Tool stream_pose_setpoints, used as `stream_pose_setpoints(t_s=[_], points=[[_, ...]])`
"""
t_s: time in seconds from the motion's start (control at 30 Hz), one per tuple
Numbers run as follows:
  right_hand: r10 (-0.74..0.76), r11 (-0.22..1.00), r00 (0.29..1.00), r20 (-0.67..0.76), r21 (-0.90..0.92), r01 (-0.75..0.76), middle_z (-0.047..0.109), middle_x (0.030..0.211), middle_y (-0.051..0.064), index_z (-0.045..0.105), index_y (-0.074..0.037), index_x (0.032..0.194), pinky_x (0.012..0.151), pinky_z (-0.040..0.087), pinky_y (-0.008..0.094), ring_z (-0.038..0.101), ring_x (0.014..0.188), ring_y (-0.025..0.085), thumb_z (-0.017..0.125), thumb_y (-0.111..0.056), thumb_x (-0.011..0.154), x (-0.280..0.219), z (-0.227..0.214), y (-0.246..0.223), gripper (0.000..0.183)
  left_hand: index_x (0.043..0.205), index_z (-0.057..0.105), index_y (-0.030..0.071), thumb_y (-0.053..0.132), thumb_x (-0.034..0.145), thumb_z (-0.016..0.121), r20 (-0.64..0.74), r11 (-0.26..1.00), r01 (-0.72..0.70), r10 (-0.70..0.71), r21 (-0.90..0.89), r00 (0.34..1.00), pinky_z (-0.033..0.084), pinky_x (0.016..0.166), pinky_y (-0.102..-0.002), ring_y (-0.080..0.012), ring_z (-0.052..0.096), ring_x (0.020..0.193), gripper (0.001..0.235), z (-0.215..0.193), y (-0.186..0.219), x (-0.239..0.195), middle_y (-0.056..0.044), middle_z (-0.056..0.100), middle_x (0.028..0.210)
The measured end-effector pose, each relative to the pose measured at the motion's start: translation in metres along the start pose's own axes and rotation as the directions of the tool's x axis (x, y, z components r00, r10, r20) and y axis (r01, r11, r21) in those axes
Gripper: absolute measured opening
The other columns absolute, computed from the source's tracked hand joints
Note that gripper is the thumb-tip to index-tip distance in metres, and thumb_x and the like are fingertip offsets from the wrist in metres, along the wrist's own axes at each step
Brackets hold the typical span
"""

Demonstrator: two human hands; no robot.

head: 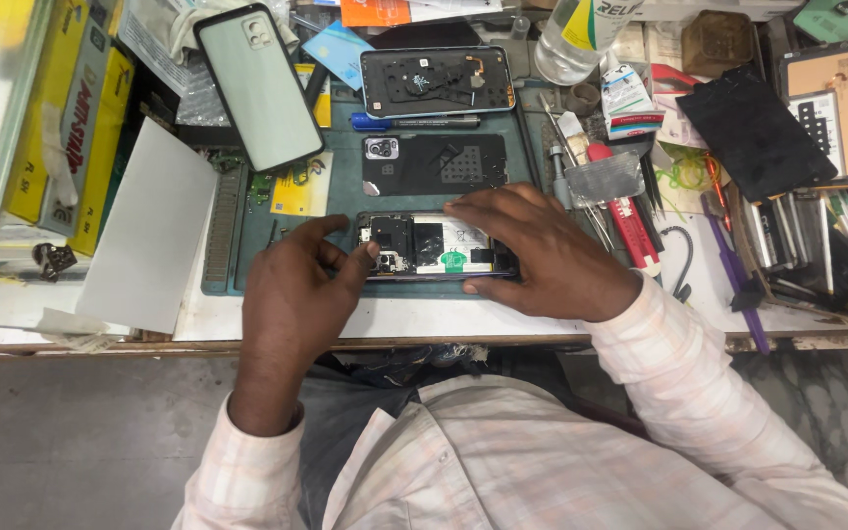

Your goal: The person uses a screwdriver to remove screws from a disassembled smartphone on a workbench. They then pick up a separate smartphone, attach a wrist strap, and place it back down. The person continues to handle the disassembled phone, removing a metal bracket and setting it aside.

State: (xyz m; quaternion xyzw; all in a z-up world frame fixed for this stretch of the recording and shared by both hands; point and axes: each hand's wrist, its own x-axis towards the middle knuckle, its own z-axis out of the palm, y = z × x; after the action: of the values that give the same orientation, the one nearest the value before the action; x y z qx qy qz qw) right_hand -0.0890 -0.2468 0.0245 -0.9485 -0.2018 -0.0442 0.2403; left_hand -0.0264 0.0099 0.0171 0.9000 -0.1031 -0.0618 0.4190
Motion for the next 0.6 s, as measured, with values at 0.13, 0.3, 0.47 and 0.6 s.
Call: stream_pose_setpoints(t_s=[0.13, 0.3, 0.47, 0.6], points=[[-0.024, 0.999, 1.0, -0.002, -0.022, 0.024, 0.058, 0.141, 0.012, 0.054, -0.008, 0.143, 0.107, 0.039, 0.051, 0.049, 0.13, 0.035, 0.085, -0.032, 0.076, 0.001, -0.003, 0.0, 0.077, 0.121, 0.07, 0.002, 0.024, 0.082, 0.08, -0.035, 0.995, -0.094, 0.095, 0.042, 0.995, 0.052, 0.061, -0.039, -0.025, 0.066, 0.059, 0.046, 0.002, -0.002, -0.007, -0.009, 0.07, 0.071], [-0.067, 0.998, 0.998, 0.012, -0.013, 0.067, 0.059, 0.141, 0.012, 0.056, -0.009, 0.142, 0.107, 0.04, 0.048, 0.051, 0.13, 0.035, 0.084, -0.027, 0.077, 0.001, -0.005, 0.001, 0.073, 0.12, 0.071, 0.002, 0.019, 0.085, 0.078, -0.052, 0.988, -0.147, 0.149, 0.05, 0.987, 0.051, 0.066, -0.041, -0.0269, 0.064, 0.064, 0.04, 0.003, -0.008, -0.009, -0.011, 0.069, 0.077], [-0.069, 0.997, 0.998, -0.011, 0.043, 0.07, 0.064, 0.134, 0.009, 0.059, -0.009, 0.139, 0.105, 0.044, 0.044, 0.056, 0.123, 0.033, 0.086, -0.021, 0.073, 0.002, -0.004, 0.004, 0.072, 0.116, 0.074, 0.005, 0.019, 0.088, 0.073, -0.063, 0.987, -0.115, 0.123, 0.108, 0.99, 0.05, 0.068, -0.042, -0.0275, 0.064, 0.072, 0.031, 0.007, -0.006, -0.012, -0.014, 0.066, 0.087], [-0.06, 0.996, 0.997, -0.053, 0.06, 0.063, 0.065, 0.131, 0.01, 0.06, -0.009, 0.137, 0.103, 0.046, 0.044, 0.057, 0.119, 0.034, 0.089, -0.021, 0.066, 0.003, -0.002, 0.003, 0.077, 0.115, 0.073, 0.005, 0.024, 0.088, 0.073, -0.051, 0.997, -0.081, 0.081, 0.001, 0.995, 0.052, 0.067, -0.039, -0.0252, 0.064, 0.07, 0.033, 0.005, -0.003, -0.011, -0.012, 0.066, 0.093]])
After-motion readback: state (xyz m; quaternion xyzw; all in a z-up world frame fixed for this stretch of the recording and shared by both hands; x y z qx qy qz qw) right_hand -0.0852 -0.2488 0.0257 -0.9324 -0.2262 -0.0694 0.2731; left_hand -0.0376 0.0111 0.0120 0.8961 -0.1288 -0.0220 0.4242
